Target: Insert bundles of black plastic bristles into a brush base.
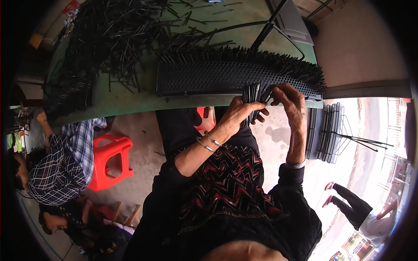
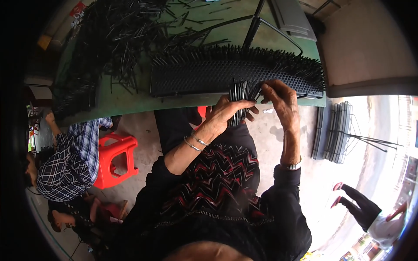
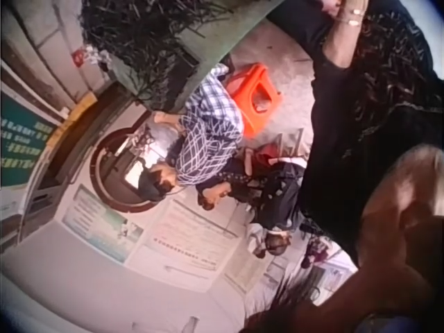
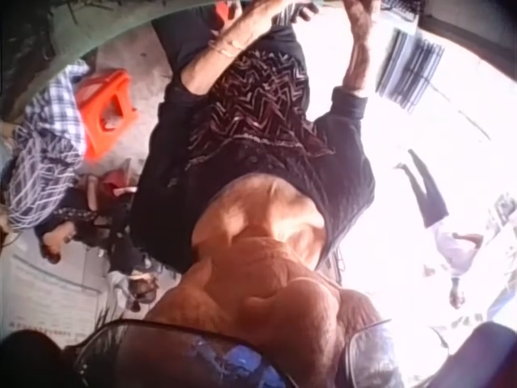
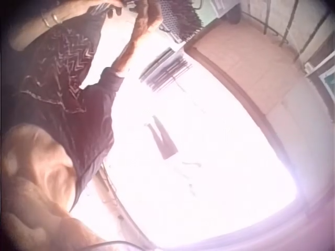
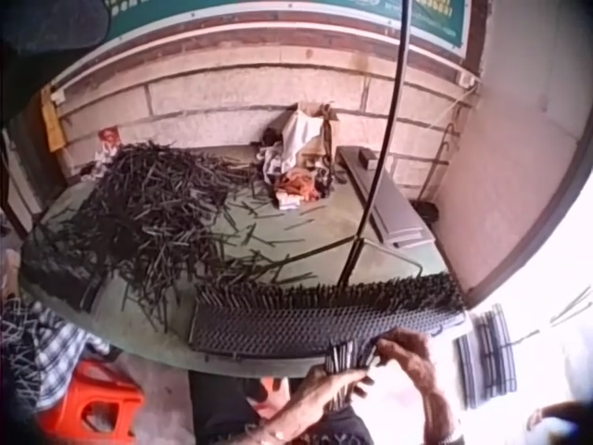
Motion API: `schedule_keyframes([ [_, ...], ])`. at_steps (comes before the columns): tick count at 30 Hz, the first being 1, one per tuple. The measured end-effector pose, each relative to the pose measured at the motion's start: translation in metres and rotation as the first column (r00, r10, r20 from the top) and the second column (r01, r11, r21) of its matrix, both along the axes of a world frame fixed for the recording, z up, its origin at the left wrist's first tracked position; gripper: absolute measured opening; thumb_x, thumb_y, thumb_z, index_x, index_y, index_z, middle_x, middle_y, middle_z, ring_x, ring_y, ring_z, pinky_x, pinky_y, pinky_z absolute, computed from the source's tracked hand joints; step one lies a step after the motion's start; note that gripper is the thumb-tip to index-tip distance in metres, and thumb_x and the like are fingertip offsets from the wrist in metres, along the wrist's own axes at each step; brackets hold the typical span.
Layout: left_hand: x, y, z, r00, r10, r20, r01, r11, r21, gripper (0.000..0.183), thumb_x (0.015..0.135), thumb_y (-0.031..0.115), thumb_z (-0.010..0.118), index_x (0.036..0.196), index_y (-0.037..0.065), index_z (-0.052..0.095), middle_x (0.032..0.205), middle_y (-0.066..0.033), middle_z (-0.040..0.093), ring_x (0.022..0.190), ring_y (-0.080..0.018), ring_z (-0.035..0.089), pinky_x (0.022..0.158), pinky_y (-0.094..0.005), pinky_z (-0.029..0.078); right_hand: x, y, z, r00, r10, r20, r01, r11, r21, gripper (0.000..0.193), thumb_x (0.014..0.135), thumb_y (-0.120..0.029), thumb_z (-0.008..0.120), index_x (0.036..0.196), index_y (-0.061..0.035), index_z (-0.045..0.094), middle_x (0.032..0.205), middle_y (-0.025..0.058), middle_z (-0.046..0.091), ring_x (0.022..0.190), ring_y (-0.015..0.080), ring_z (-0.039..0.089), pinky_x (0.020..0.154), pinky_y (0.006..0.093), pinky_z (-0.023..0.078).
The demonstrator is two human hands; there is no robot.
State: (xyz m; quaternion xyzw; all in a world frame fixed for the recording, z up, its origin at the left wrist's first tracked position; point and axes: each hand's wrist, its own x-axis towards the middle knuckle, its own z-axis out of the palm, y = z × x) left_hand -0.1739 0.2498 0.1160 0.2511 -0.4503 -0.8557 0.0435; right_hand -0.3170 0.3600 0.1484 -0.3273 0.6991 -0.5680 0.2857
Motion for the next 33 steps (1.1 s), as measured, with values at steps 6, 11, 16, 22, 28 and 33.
schedule_keyframes([
  [6,0.003,0.002,0.000,1.000,0.004,-0.015,-0.003,0.998,0.055,0.029,0.085,0.021,0.064,0.102,-0.002,0.067,0.088,-0.0111,0.071,0.077,-0.0199,0.069,0.061,-0.0262,0.049,0.000,0.002,0.004,0.994,0.037,0.100,-0.036,0.999,-0.015,0.013,0.090,-0.010,0.060,0.093,0.0030,0.061,0.079,0.0052,0.062,0.071,0.0130,0.062,0.068,0.0255,0.051],
  [11,-0.002,0.002,-0.002,0.999,0.054,-0.008,-0.052,0.991,0.121,0.027,0.085,0.019,0.064,0.104,-0.001,0.066,0.093,-0.0112,0.071,0.078,-0.0210,0.070,0.064,-0.0280,0.051,-0.008,0.008,0.005,0.999,0.035,-0.024,-0.035,0.999,0.016,0.010,0.090,-0.008,0.058,0.091,0.0020,0.059,0.080,0.0075,0.064,0.071,0.0138,0.064,0.070,0.0273,0.053],
  [16,-0.012,0.001,-0.007,0.979,0.206,0.005,-0.203,0.960,0.194,0.026,0.085,0.022,0.066,0.100,0.001,0.066,0.094,-0.0111,0.070,0.076,-0.0201,0.069,0.061,-0.0301,0.053,-0.010,0.008,0.021,0.968,-0.203,-0.145,0.186,0.975,-0.118,0.009,0.091,-0.008,0.057,0.091,0.0012,0.058,0.079,0.0081,0.066,0.074,0.0142,0.066,0.070,0.0264,0.052],
  [22,-0.014,0.005,-0.012,0.979,0.202,0.000,-0.194,0.941,0.278,0.026,0.086,0.022,0.065,0.102,0.001,0.064,0.093,-0.0118,0.069,0.079,-0.0201,0.068,0.063,-0.0301,0.054,-0.041,-0.016,-0.014,0.677,-0.458,-0.575,0.394,0.887,-0.242,0.008,0.091,-0.009,0.056,0.093,-0.0017,0.058,0.076,0.0066,0.069,0.071,0.0073,0.061,0.066,0.0231,0.048],
  [28,-0.016,0.009,-0.016,0.983,0.178,0.036,-0.181,0.961,0.209,0.023,0.088,0.024,0.064,0.096,0.003,0.064,0.085,-0.0117,0.069,0.070,-0.0163,0.065,0.058,-0.0275,0.050,-0.052,-0.025,-0.019,0.610,-0.375,-0.698,0.386,0.910,-0.152,0.007,0.091,-0.010,0.056,0.091,-0.0029,0.058,0.074,0.0071,0.069,0.065,0.0083,0.063,0.059,0.0236,0.047],
  [33,-0.019,0.010,-0.018,0.984,0.174,0.040,-0.178,0.964,0.198,0.024,0.088,0.025,0.064,0.098,0.003,0.064,0.086,-0.0108,0.070,0.070,-0.0147,0.064,0.059,-0.0258,0.048,-0.059,-0.027,-0.010,0.647,-0.324,-0.690,0.390,0.918,-0.064,0.009,0.091,-0.011,0.055,0.091,-0.0026,0.059,0.073,0.0072,0.070,0.065,0.0100,0.065,0.059,0.0240,0.048],
])
